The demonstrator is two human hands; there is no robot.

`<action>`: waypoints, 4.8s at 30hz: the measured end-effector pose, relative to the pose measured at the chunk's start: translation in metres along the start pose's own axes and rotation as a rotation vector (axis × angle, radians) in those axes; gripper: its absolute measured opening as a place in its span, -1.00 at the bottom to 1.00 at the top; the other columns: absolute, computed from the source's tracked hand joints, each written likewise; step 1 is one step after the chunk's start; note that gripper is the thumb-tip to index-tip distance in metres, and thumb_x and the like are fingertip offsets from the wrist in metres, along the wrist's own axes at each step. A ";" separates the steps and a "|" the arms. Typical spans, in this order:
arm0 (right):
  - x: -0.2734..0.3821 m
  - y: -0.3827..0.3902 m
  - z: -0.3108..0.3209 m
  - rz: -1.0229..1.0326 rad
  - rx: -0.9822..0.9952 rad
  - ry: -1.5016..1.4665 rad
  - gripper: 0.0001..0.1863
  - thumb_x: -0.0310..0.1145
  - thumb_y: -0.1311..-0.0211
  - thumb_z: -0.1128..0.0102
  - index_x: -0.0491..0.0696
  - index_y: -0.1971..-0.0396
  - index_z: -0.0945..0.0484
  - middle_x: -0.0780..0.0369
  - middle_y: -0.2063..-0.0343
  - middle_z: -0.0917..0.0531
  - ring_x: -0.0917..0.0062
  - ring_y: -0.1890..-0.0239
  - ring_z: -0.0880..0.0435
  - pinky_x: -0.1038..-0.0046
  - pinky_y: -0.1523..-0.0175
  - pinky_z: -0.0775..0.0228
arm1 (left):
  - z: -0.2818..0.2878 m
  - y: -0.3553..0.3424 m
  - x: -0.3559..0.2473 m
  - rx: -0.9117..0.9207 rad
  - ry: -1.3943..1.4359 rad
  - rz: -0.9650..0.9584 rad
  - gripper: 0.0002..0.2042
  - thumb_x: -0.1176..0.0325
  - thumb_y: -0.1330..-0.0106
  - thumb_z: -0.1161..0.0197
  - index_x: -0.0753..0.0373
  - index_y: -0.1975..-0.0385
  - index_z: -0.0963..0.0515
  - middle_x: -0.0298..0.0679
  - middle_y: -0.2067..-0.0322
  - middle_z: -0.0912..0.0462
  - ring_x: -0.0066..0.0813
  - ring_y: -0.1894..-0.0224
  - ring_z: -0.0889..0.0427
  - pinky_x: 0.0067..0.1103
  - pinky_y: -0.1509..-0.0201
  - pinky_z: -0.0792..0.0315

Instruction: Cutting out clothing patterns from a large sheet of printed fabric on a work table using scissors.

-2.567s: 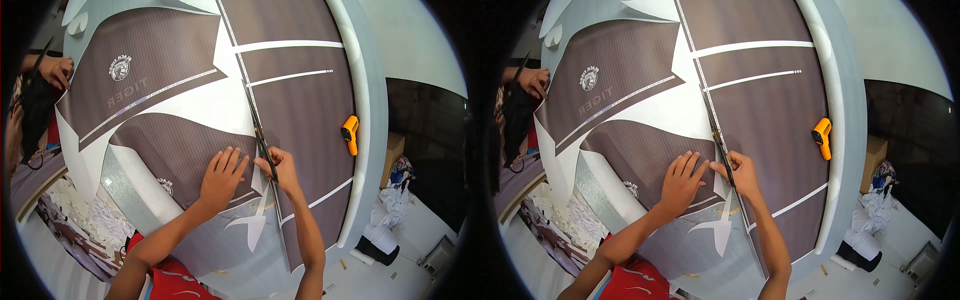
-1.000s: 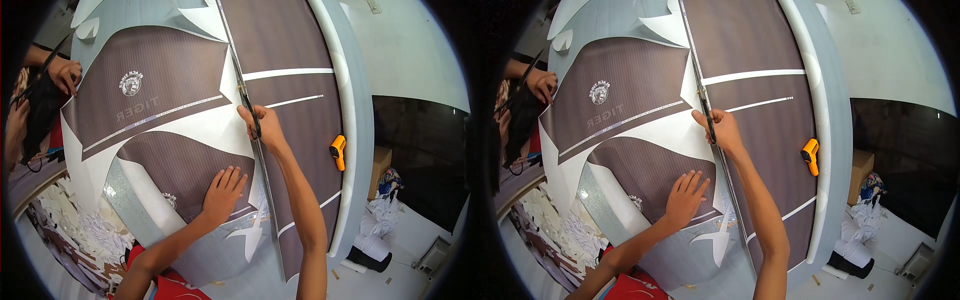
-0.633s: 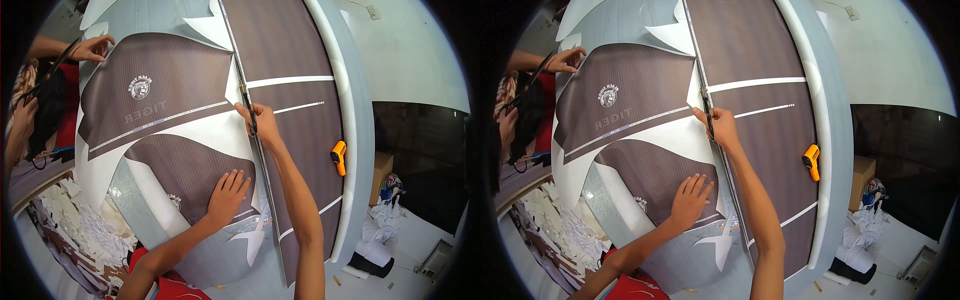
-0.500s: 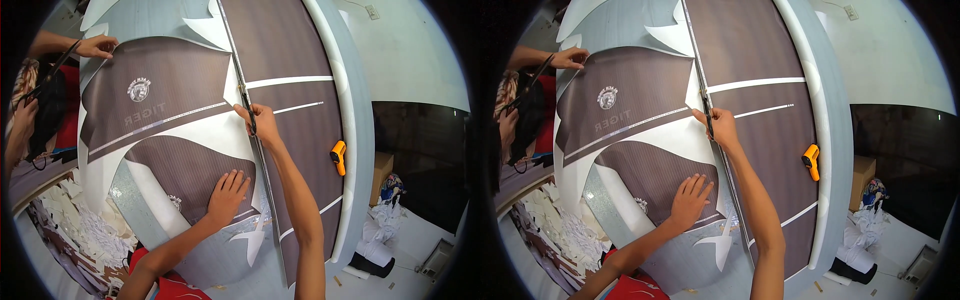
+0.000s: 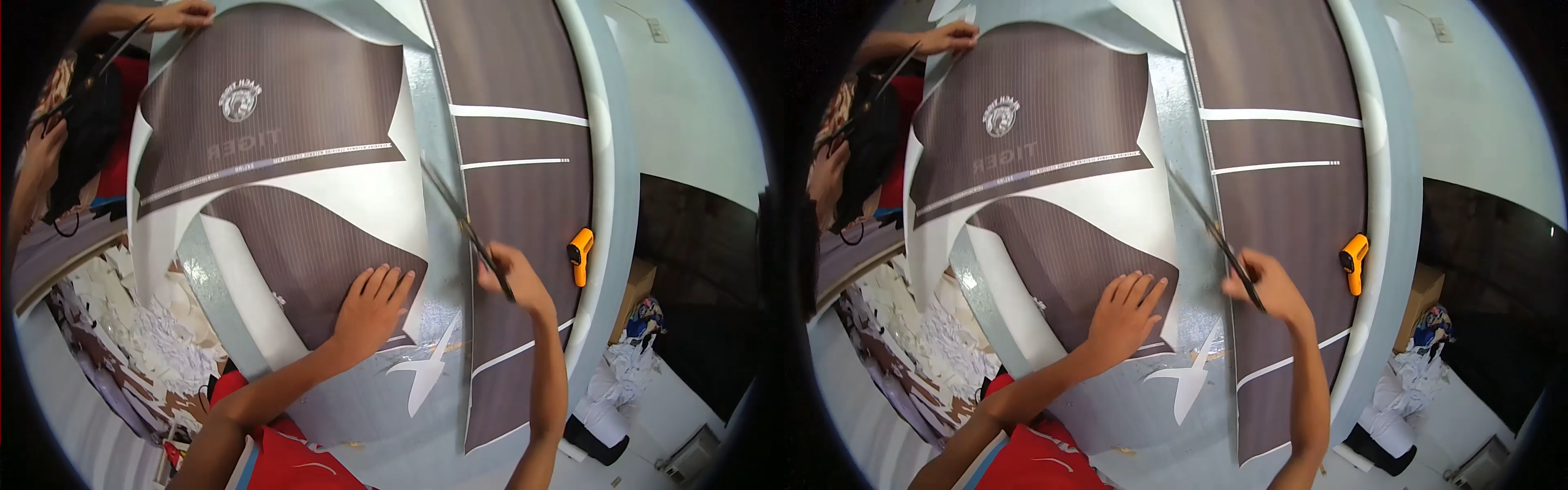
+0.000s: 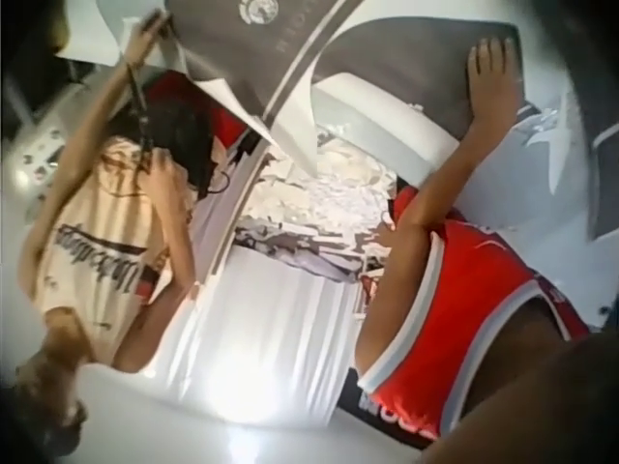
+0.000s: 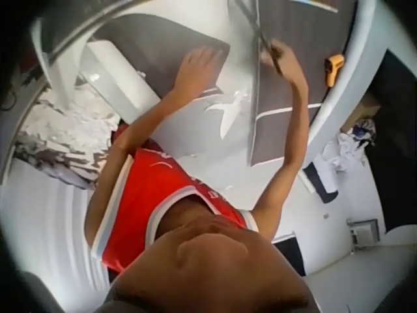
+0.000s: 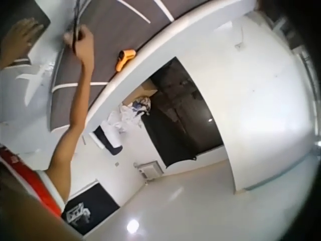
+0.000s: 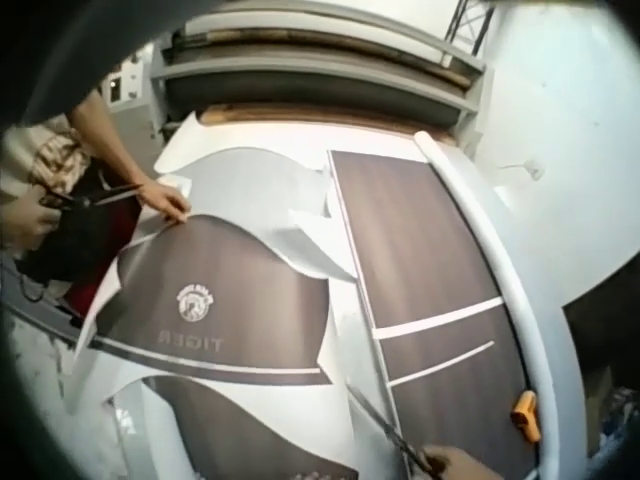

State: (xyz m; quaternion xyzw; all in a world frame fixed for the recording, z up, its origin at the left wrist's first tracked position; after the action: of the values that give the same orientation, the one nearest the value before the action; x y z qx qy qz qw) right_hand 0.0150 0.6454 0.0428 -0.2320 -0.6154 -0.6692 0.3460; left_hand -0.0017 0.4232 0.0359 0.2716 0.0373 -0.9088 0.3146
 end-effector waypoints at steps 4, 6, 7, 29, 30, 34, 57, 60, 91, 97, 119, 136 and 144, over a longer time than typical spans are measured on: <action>-0.063 0.062 0.009 -0.210 0.119 0.162 -0.48 -0.04 0.16 -0.54 -0.07 0.48 -0.39 0.45 0.53 -0.33 0.76 0.45 -0.27 0.62 0.38 -0.13 | -0.010 0.012 0.012 -0.053 -0.008 0.039 -0.35 0.14 -0.02 -0.39 0.12 -0.18 -0.41 -0.17 0.01 -0.40 -0.22 -0.11 -0.31 -0.28 -0.23 -0.19; -0.076 0.075 0.004 -0.231 0.150 0.227 -0.42 0.03 0.22 -0.57 -0.07 0.48 -0.39 0.45 0.54 -0.31 0.75 0.46 -0.25 0.62 0.39 -0.11 | -0.012 0.010 0.016 -0.087 -0.013 0.051 -0.35 0.13 -0.02 -0.39 0.10 -0.18 -0.42 -0.19 0.03 -0.39 -0.23 -0.08 -0.31 -0.28 -0.20 -0.20; -0.078 0.078 -0.001 -0.216 0.147 0.235 -0.38 0.07 0.25 -0.57 -0.07 0.48 -0.39 0.44 0.54 -0.31 0.74 0.46 -0.25 0.62 0.39 -0.10 | -0.011 0.009 0.018 -0.125 -0.025 0.054 -0.35 0.13 -0.01 -0.39 0.09 -0.18 -0.43 -0.20 0.06 -0.39 -0.24 -0.06 -0.31 -0.27 -0.17 -0.21; -0.086 0.042 -0.040 -0.093 0.067 0.183 -0.41 -0.10 0.34 -0.65 -0.13 0.63 -0.35 0.40 0.64 -0.21 0.71 0.56 -0.16 0.56 0.49 0.02 | -0.006 0.013 0.023 -0.141 0.017 0.090 -0.34 0.17 0.01 -0.40 0.07 -0.20 -0.42 -0.22 0.01 -0.37 -0.27 -0.06 -0.33 -0.32 -0.17 -0.23; -0.086 0.041 -0.039 -0.107 0.054 0.199 -0.42 -0.14 0.34 -0.66 -0.13 0.66 -0.34 0.41 0.66 -0.20 0.72 0.57 -0.15 0.56 0.50 0.04 | -0.006 0.013 0.023 -0.132 0.003 0.089 -0.34 0.17 0.00 -0.39 0.07 -0.20 -0.42 -0.23 0.02 -0.37 -0.28 -0.05 -0.33 -0.33 -0.17 -0.23; -0.090 0.039 -0.036 -0.085 0.057 0.214 -0.43 -0.17 0.32 -0.66 -0.12 0.69 -0.32 0.42 0.68 -0.20 0.73 0.59 -0.13 0.56 0.52 0.07 | -0.011 0.014 0.020 -0.098 -0.026 0.092 -0.36 0.18 -0.03 -0.37 0.06 -0.20 -0.41 -0.25 -0.03 -0.37 -0.29 -0.09 -0.32 -0.33 -0.21 -0.22; -0.051 -0.002 -0.037 0.027 0.115 0.347 -0.37 -0.12 0.33 -0.65 -0.11 0.73 -0.25 0.38 0.73 -0.17 0.68 0.62 -0.11 0.52 0.54 0.06 | -0.009 0.015 0.025 -0.134 -0.035 0.123 -0.42 0.20 -0.04 -0.34 0.03 -0.16 -0.44 -0.28 -0.22 -0.35 -0.26 -0.19 -0.31 -0.32 -0.26 -0.21; -0.045 -0.005 -0.042 0.012 0.131 0.296 -0.37 -0.10 0.33 -0.65 -0.11 0.73 -0.25 0.38 0.72 -0.17 0.68 0.62 -0.11 0.52 0.54 0.06 | -0.002 0.016 0.026 -0.156 -0.017 0.136 -0.39 0.21 0.02 -0.38 0.01 -0.15 -0.46 -0.28 -0.20 -0.37 -0.25 -0.17 -0.32 -0.31 -0.24 -0.23; 0.001 -0.058 -0.105 -0.031 0.199 0.213 -0.55 -0.21 0.17 -0.61 -0.05 0.66 -0.41 0.50 0.70 -0.31 0.80 0.59 -0.19 0.65 0.52 0.04 | -0.002 0.031 0.042 -0.165 -0.015 0.137 -0.51 0.24 -0.12 -0.22 0.13 -0.12 -0.46 -0.30 -0.22 -0.36 -0.31 -0.23 -0.30 -0.36 -0.31 -0.16; 0.009 -0.068 -0.108 -0.012 0.203 0.175 -0.59 -0.25 0.13 -0.59 -0.05 0.66 -0.42 0.49 0.69 -0.34 0.81 0.59 -0.20 0.66 0.51 0.03 | -0.005 0.030 0.039 -0.173 -0.014 0.117 -0.62 0.29 -0.23 -0.10 0.12 -0.07 -0.51 -0.29 -0.20 -0.38 -0.32 -0.23 -0.32 -0.37 -0.32 -0.15; 0.065 -0.106 -0.128 0.052 0.239 0.319 -0.57 -0.22 0.08 -0.56 -0.05 0.67 -0.39 0.48 0.77 -0.31 0.83 0.68 -0.21 0.67 0.60 0.04 | -0.007 0.032 0.041 -0.185 -0.018 0.124 -0.52 0.25 -0.19 -0.16 0.12 -0.16 -0.46 -0.30 -0.14 -0.38 -0.31 -0.23 -0.29 -0.34 -0.35 -0.11; 0.086 -0.137 -0.120 0.036 0.324 0.405 -0.55 -0.17 0.18 -0.61 -0.07 0.66 -0.43 0.47 0.75 -0.35 0.82 0.66 -0.24 0.67 0.56 0.02 | -0.004 0.031 0.042 -0.205 -0.068 0.126 -0.63 0.28 -0.24 -0.12 0.14 -0.07 -0.51 -0.37 -0.17 -0.41 -0.38 -0.22 -0.32 -0.35 -0.31 -0.13; 0.095 -0.150 -0.124 0.046 0.372 0.457 -0.54 -0.17 0.19 -0.62 -0.08 0.64 -0.44 0.46 0.70 -0.36 0.81 0.62 -0.24 0.67 0.52 0.01 | -0.007 0.031 0.044 -0.195 -0.076 0.115 -0.59 0.22 -0.24 -0.07 0.15 -0.09 -0.50 -0.32 -0.21 -0.34 -0.35 -0.27 -0.24 -0.36 -0.35 -0.08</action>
State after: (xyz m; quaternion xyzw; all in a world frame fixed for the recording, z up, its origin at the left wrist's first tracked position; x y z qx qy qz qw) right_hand -0.1452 0.5070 -0.0034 -0.0215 -0.6282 -0.5718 0.5272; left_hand -0.0085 0.3763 0.0102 0.2067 0.0977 -0.8910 0.3922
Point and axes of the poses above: each hand's wrist, its own y-axis away from the middle knuckle, its own z-axis out of the back of the hand, x = y × z, the point moved 7 cm from there along -y, towards the middle knuckle
